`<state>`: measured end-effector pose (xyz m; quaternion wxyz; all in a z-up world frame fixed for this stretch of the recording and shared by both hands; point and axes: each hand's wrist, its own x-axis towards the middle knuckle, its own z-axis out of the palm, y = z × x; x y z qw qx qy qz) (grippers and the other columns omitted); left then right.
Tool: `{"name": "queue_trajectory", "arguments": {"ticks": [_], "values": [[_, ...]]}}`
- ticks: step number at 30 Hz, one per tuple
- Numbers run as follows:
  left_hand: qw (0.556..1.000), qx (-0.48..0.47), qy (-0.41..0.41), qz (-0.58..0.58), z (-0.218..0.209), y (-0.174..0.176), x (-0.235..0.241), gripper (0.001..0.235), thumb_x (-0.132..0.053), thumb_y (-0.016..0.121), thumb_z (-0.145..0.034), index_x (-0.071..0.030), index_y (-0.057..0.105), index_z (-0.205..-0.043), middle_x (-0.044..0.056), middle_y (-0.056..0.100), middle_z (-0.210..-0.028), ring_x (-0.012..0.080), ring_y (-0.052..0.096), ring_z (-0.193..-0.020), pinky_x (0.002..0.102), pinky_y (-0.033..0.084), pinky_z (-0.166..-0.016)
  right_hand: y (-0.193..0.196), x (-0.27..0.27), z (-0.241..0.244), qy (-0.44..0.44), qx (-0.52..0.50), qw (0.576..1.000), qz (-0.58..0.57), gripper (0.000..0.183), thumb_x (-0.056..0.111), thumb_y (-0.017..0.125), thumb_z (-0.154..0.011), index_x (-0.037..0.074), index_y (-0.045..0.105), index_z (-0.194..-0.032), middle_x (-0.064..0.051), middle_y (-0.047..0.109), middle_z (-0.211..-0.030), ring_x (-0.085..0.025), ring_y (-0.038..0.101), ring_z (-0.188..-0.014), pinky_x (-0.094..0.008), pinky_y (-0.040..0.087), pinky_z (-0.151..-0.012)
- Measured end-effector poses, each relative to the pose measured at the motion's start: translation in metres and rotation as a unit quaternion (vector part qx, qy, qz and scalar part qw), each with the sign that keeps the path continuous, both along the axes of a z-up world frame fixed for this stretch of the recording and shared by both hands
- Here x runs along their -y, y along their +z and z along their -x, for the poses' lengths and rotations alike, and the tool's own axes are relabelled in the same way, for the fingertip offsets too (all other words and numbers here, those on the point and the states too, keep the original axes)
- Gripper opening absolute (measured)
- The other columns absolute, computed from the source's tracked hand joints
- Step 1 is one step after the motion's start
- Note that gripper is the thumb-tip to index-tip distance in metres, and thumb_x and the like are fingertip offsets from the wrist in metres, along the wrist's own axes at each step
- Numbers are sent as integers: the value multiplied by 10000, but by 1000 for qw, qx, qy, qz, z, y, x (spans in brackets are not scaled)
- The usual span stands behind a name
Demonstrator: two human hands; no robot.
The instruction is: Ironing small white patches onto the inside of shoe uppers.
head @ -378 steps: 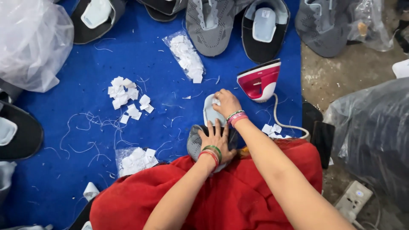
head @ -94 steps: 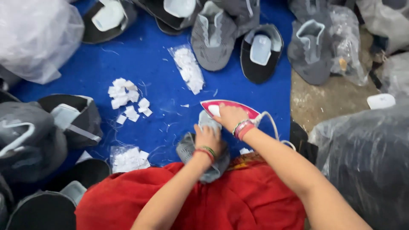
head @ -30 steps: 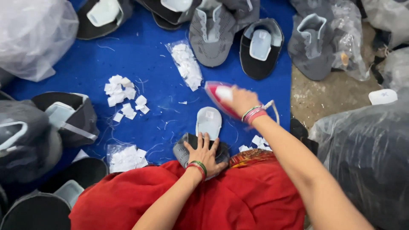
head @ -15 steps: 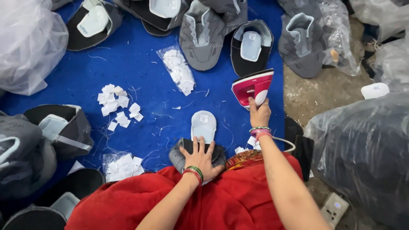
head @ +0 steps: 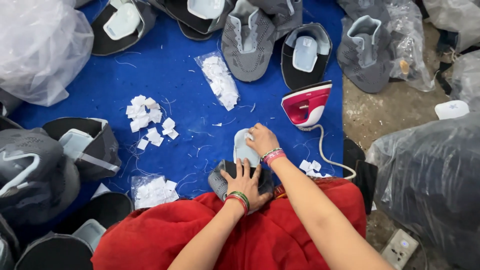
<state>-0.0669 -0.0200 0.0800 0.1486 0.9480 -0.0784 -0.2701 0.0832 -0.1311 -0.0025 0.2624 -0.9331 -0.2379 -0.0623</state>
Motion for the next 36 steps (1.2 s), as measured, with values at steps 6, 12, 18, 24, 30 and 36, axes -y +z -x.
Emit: {"name": "queue_trajectory", "arguments": {"ticks": [6, 12, 18, 24, 30, 36], "values": [[995, -33, 62, 69, -38, -13, -41, 688, -596, 572, -843, -253, 518, -1437, 162, 455, -1489, 395, 381, -1396, 779, 229, -1081, 51, 1, -16, 9, -224, 968, 114, 376, 423, 685, -927, 58, 770, -963, -121, 736, -904, -290, 704, -800, -420, 587, -774], [947, -24, 94, 306, -67, 74, -155, 411, -451, 664, -892, -132, 778, -1125, 111, 801, -968, 261, 764, -875, 374, 592, -788, 161, 3, -4, 208, -437, 867, 119, 402, 421, 674, -877, 36, 718, -986, -120, 736, -749, -258, 713, -591, -421, 607, -559], [855, 427, 272, -117, -57, -32, -373, 728, -497, 732, -857, -129, 588, -1469, 181, 518, -1558, 418, 403, -1486, 529, 340, -1196, 272, 57, -111, -97, -40, 916, -388, 290, 255, 687, -1092, -15, 594, -1038, -85, 634, -879, -231, 632, -778, -389, 608, -700], [889, 16, 344, -303, -6, -36, -392, 785, -600, 739, -813, -200, 583, -1469, 108, 724, -1356, 289, 648, -1311, 524, 21, -1336, 220, 45, -50, 5, -112, 827, -551, 257, 276, 630, -1091, 24, 675, -1080, -79, 726, -914, -161, 699, -747, -302, 574, -680], [761, 356, 541, 26, -25, 25, -365, 560, -500, 808, -904, -86, 688, -1263, 187, 753, -1128, 379, 693, -1074, 620, 401, -1137, 79, 12, 56, -27, -396, 846, -355, 249, 178, 701, -914, 13, 723, -1099, -90, 775, -916, -156, 742, -775, -317, 634, -661], [452, 230, 439, 742, -64, 122, -213, 420, -317, 732, -981, -57, 651, -1301, 84, 732, -1156, 226, 716, -981, 363, 548, -692, 157, -50, 93, 122, -80, 967, -209, 1078, 253, 929, -733, -49, 293, -1549, -255, 380, -1514, -347, 428, -1358, -441, 424, -1056]]}}
